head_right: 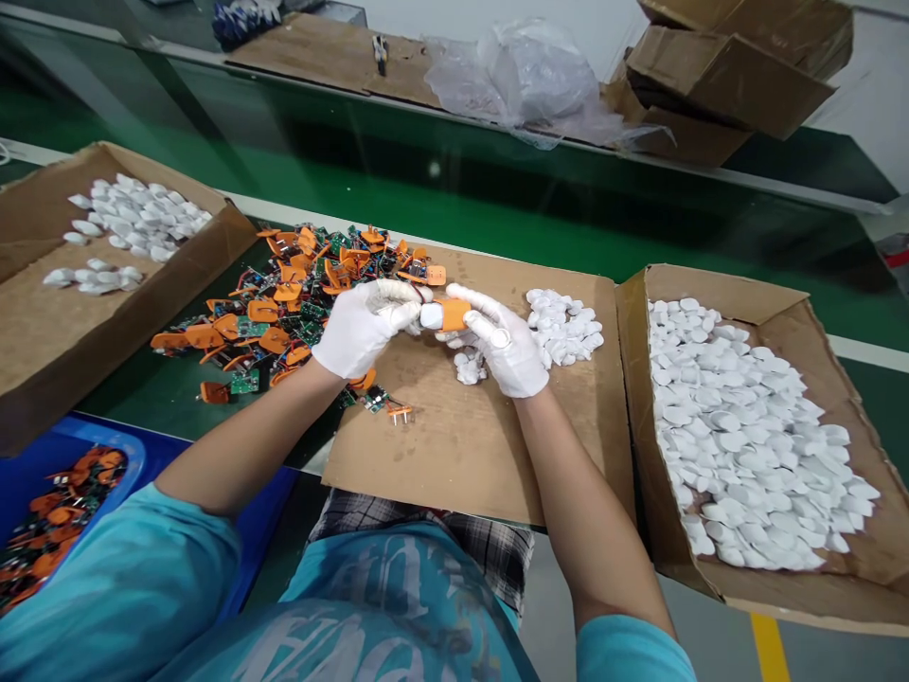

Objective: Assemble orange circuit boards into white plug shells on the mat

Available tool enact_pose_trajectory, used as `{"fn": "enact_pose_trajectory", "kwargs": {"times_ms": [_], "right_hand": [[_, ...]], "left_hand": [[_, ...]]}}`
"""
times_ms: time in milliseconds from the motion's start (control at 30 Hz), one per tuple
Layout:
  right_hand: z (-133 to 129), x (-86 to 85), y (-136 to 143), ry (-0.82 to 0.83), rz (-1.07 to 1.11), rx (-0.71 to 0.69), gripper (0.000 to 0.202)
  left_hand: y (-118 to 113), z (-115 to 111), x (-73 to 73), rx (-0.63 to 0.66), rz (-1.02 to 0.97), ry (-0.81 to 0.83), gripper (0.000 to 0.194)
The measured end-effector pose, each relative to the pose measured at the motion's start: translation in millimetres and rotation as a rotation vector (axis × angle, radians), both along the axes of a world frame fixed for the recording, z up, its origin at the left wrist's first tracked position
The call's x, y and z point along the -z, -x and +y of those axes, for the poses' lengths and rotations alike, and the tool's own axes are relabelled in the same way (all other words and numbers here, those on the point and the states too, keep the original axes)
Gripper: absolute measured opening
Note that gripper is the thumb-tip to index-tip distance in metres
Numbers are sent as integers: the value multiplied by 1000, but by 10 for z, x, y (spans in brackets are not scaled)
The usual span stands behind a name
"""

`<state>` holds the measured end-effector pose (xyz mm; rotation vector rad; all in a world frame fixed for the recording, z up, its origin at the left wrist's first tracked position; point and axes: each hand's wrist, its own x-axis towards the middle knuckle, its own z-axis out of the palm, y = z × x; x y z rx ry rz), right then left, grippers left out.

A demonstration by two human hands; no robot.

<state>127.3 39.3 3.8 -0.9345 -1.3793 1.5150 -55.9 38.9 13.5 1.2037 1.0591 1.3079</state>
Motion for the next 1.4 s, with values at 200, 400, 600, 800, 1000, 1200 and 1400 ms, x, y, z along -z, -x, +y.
{"fn": "enact_pose_trajectory", "kwargs": {"times_ms": [200,400,600,800,1000,1200,1400], "right_hand": [[-4,-9,6,35,12,31,55],[-19,34,40,-7,-24,27,53],[-21,77,69,-1,13,34,49],[3,49,67,79,58,-11,56],[2,33,85,126,134,-44,53],[-17,37,93,179,138,-85,53],[-11,-9,107,188,168,-119,51]], "left_hand": [[-2,-7,-12,-32,22,1,25],[-17,-17,-1,-64,81,4,19],[-43,-4,27,-72,118,15,12],[-70,-11,26,-73,85,17,15],[-89,26,55,24,-22,91,28],[-78,5,58,28,-26,126,41],[-68,-25,41,80,-70,104,38]]}}
